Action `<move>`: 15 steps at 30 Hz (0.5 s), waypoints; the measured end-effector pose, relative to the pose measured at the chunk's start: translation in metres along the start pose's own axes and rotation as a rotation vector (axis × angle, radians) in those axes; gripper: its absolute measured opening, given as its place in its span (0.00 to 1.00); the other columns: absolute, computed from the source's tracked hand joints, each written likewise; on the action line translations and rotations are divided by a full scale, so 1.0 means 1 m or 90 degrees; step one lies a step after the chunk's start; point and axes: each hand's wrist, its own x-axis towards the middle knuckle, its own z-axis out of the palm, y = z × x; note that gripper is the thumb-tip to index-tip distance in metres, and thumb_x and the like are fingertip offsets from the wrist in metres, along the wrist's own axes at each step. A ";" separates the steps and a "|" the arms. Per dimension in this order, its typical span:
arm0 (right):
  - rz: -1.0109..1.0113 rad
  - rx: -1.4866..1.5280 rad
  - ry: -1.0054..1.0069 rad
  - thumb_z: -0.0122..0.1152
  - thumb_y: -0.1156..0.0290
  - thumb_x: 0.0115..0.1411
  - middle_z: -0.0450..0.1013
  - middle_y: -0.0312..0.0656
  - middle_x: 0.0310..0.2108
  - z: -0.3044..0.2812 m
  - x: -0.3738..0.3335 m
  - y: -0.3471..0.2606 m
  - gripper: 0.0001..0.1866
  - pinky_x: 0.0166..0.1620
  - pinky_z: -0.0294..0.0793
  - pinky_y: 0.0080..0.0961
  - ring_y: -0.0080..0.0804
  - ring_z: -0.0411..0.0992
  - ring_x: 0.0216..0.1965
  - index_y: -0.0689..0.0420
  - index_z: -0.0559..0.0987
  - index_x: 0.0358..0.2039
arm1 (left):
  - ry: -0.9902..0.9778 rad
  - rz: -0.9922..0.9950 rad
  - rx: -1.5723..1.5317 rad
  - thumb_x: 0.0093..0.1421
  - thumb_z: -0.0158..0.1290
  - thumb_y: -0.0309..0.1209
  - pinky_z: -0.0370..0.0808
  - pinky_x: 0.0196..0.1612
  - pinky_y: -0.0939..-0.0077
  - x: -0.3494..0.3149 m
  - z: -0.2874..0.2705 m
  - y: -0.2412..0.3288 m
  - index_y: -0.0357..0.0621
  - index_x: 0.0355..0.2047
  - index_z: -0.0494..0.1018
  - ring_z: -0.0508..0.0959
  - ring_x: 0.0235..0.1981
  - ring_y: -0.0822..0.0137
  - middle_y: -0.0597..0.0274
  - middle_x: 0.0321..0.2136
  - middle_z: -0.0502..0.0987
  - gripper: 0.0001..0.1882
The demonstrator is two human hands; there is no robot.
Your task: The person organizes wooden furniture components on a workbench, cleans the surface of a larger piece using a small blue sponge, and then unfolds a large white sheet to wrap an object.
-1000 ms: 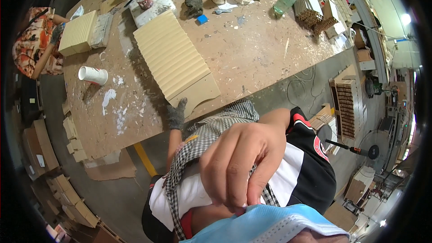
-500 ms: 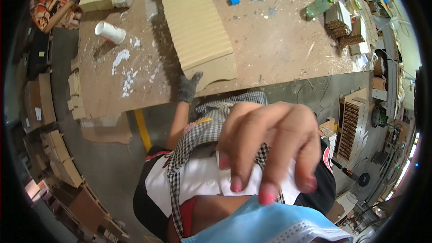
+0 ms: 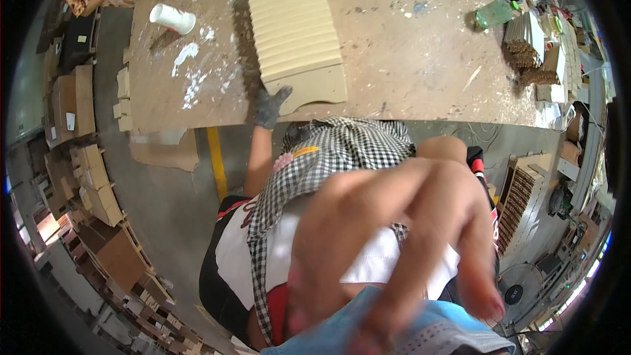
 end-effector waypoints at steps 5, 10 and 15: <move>0.420 0.336 -0.068 0.47 0.76 0.70 0.68 0.49 0.55 -0.019 -0.026 -0.066 0.21 0.53 0.72 0.29 0.31 0.69 0.54 0.70 0.61 0.60 | 0.025 0.002 -0.017 0.53 0.68 0.34 0.73 0.51 0.69 0.004 -0.002 -0.010 0.34 0.57 0.68 0.74 0.48 0.67 0.59 0.50 0.76 0.34; 0.383 0.366 -0.124 0.44 0.76 0.71 0.68 0.44 0.53 -0.029 -0.032 -0.097 0.18 0.53 0.70 0.24 0.27 0.68 0.53 0.68 0.62 0.59 | 0.025 0.014 -0.039 0.52 0.68 0.33 0.72 0.51 0.69 0.007 -0.005 -0.012 0.35 0.57 0.68 0.74 0.49 0.67 0.60 0.50 0.76 0.35; 0.449 0.374 -0.111 0.45 0.79 0.70 0.67 0.44 0.53 -0.050 -0.047 -0.109 0.18 0.55 0.67 0.21 0.24 0.66 0.55 0.68 0.62 0.58 | 0.035 0.015 -0.046 0.52 0.68 0.33 0.72 0.52 0.69 0.010 -0.003 -0.011 0.35 0.57 0.67 0.73 0.49 0.67 0.60 0.50 0.75 0.35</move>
